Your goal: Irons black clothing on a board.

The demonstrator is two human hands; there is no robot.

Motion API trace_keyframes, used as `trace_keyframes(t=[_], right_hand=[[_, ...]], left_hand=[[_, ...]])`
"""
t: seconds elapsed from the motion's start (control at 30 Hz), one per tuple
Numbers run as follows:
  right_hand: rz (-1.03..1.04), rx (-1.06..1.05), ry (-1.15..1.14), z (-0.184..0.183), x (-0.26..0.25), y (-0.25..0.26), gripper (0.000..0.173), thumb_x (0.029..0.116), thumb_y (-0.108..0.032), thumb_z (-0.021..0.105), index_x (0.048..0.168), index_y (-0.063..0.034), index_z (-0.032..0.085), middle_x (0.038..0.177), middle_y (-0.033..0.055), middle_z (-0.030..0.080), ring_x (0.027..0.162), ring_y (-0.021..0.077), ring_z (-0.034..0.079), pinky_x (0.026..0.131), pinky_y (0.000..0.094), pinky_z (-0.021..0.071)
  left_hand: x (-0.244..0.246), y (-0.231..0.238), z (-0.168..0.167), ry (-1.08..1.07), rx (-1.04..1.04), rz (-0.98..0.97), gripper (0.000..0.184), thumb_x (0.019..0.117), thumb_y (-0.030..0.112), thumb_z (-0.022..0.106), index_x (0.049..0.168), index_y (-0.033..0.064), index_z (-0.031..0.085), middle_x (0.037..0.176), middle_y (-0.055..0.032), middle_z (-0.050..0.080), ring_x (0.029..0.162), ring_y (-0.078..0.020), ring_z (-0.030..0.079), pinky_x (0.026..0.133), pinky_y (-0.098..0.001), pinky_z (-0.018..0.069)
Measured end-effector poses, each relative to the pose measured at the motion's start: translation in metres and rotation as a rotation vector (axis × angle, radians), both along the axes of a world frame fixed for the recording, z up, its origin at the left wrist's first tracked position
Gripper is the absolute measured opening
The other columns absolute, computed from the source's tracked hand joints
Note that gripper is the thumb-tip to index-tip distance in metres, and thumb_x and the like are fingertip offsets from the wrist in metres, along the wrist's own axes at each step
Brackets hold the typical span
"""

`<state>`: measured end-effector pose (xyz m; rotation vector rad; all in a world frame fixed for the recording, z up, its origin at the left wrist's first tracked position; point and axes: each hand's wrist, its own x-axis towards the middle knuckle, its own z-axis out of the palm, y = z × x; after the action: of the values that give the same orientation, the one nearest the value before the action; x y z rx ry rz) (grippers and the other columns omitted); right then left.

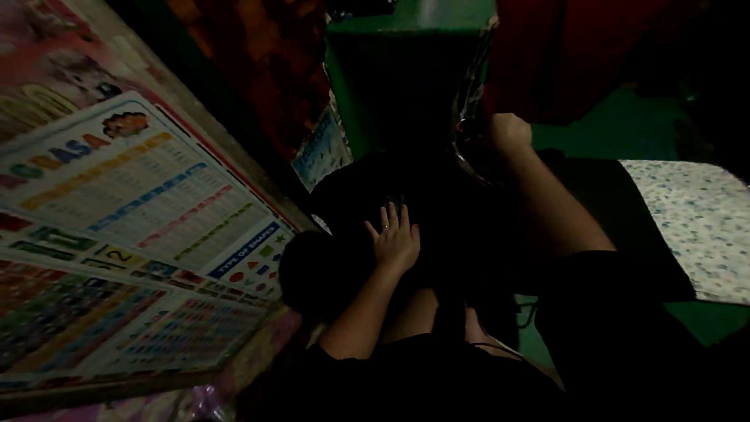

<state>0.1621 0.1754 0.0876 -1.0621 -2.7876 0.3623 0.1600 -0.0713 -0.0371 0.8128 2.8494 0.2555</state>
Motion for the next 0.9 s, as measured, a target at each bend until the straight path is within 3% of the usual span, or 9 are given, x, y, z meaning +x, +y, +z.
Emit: trace_keyframes(t=[0.07, 0.23, 0.3, 0.4, 0.5, 0.6, 0.7, 0.83, 0.9], right_hand=[[0.003, 0.006, -0.029, 0.004, -0.003, 0.006, 0.058, 0.0926, -0.053, 0.071, 0.112, 0.0026, 0.069, 0.117, 0.0277, 0.069, 0.112, 0.0467, 0.066, 0.087, 0.0687, 0.051], [0.028, -0.046, -0.066, 0.011, 0.018, -0.001, 0.047, 0.0977, -0.037, 0.07, 0.119, 0.0048, 0.066, 0.119, 0.031, 0.067, 0.114, 0.0505, 0.064, 0.089, 0.0709, 0.0503], [0.043, -0.047, -0.095, 0.009, 0.03, 0.002, 0.042, 0.0978, -0.033, 0.071, 0.113, 0.0057, 0.067, 0.115, 0.0306, 0.067, 0.11, 0.0497, 0.066, 0.087, 0.0691, 0.0516], [0.176, -0.052, -0.096, -0.005, 0.052, 0.019, 0.039, 0.0946, -0.039, 0.074, 0.104, -0.0016, 0.072, 0.105, 0.0238, 0.072, 0.099, 0.0425, 0.07, 0.084, 0.0642, 0.0544], [0.38, -0.066, -0.085, -0.011, 0.073, 0.033, 0.046, 0.0859, -0.044, 0.084, 0.104, -0.0027, 0.073, 0.094, 0.0216, 0.072, 0.093, 0.0429, 0.069, 0.082, 0.0682, 0.0518], [0.469, -0.067, -0.051, -0.021, 0.081, 0.035, 0.039, 0.0827, -0.041, 0.087, 0.1, -0.0082, 0.076, 0.087, 0.0155, 0.073, 0.087, 0.0376, 0.071, 0.079, 0.0662, 0.0535], [0.444, -0.069, -0.042, -0.018, 0.079, 0.023, 0.041, 0.0833, -0.043, 0.086, 0.105, -0.0089, 0.077, 0.093, 0.0163, 0.074, 0.093, 0.0384, 0.07, 0.084, 0.066, 0.0522], [0.435, -0.023, -0.07, -0.011, 0.05, 0.006, 0.052, 0.085, -0.056, 0.08, 0.112, -0.0124, 0.076, 0.099, 0.015, 0.075, 0.099, 0.0374, 0.071, 0.088, 0.0648, 0.0524], [0.412, -0.016, -0.086, -0.006, 0.028, -0.005, 0.051, 0.0852, -0.057, 0.078, 0.109, -0.0127, 0.077, 0.098, 0.0139, 0.075, 0.098, 0.0361, 0.071, 0.086, 0.063, 0.0534]], left_hand=[[-0.001, -0.002, 0.0, -0.009, 0.023, -0.004, 0.062, 0.1107, 0.048, 0.025, 0.166, 0.0189, 0.018, 0.173, -0.0113, 0.008, 0.16, -0.032, 0.002, 0.12, -0.0701, -0.0042], [-0.01, -0.001, -0.001, -0.037, 0.042, 0.01, 0.067, 0.1074, 0.059, 0.027, 0.166, 0.027, 0.018, 0.174, -0.0054, 0.005, 0.16, -0.0288, -0.002, 0.12, -0.0706, -0.007], [-0.012, 0.001, -0.001, -0.042, 0.041, 0.005, 0.068, 0.1069, 0.06, 0.025, 0.166, 0.0271, 0.019, 0.174, -0.0058, 0.006, 0.16, -0.0294, -0.001, 0.119, -0.0711, -0.0075], [-0.011, 0.002, 0.0, -0.035, 0.044, 0.006, 0.068, 0.1068, 0.06, 0.025, 0.165, 0.026, 0.022, 0.174, -0.0061, 0.008, 0.16, -0.0299, 0.002, 0.119, -0.0712, -0.0069], [-0.007, 0.0, -0.001, -0.009, 0.084, -0.022, 0.065, 0.1073, 0.057, 0.029, 0.163, 0.0226, 0.031, 0.172, -0.0075, 0.019, 0.159, -0.0303, 0.009, 0.121, -0.0685, -0.0031], [0.003, -0.007, -0.01, 0.057, 0.199, -0.105, 0.061, 0.107, 0.05, 0.037, 0.153, 0.0128, 0.048, 0.165, -0.0112, 0.036, 0.156, -0.0299, 0.025, 0.127, -0.0563, 0.0092], [0.007, -0.007, -0.008, 0.037, 0.162, -0.173, 0.071, 0.1054, 0.056, 0.037, 0.157, 0.0073, 0.04, 0.167, -0.0146, 0.029, 0.158, -0.0314, 0.019, 0.128, -0.0518, 0.008], [0.009, 0.004, -0.007, 0.036, 0.096, -0.209, 0.076, 0.1042, 0.062, 0.032, 0.162, 0.0133, 0.032, 0.17, -0.0141, 0.02, 0.159, -0.0327, 0.013, 0.127, -0.0559, 0.0052], [0.007, 0.007, -0.006, 0.032, 0.086, -0.217, 0.076, 0.1039, 0.063, 0.032, 0.162, 0.015, 0.031, 0.17, -0.0148, 0.019, 0.159, -0.0334, 0.013, 0.126, -0.0564, 0.0051]])
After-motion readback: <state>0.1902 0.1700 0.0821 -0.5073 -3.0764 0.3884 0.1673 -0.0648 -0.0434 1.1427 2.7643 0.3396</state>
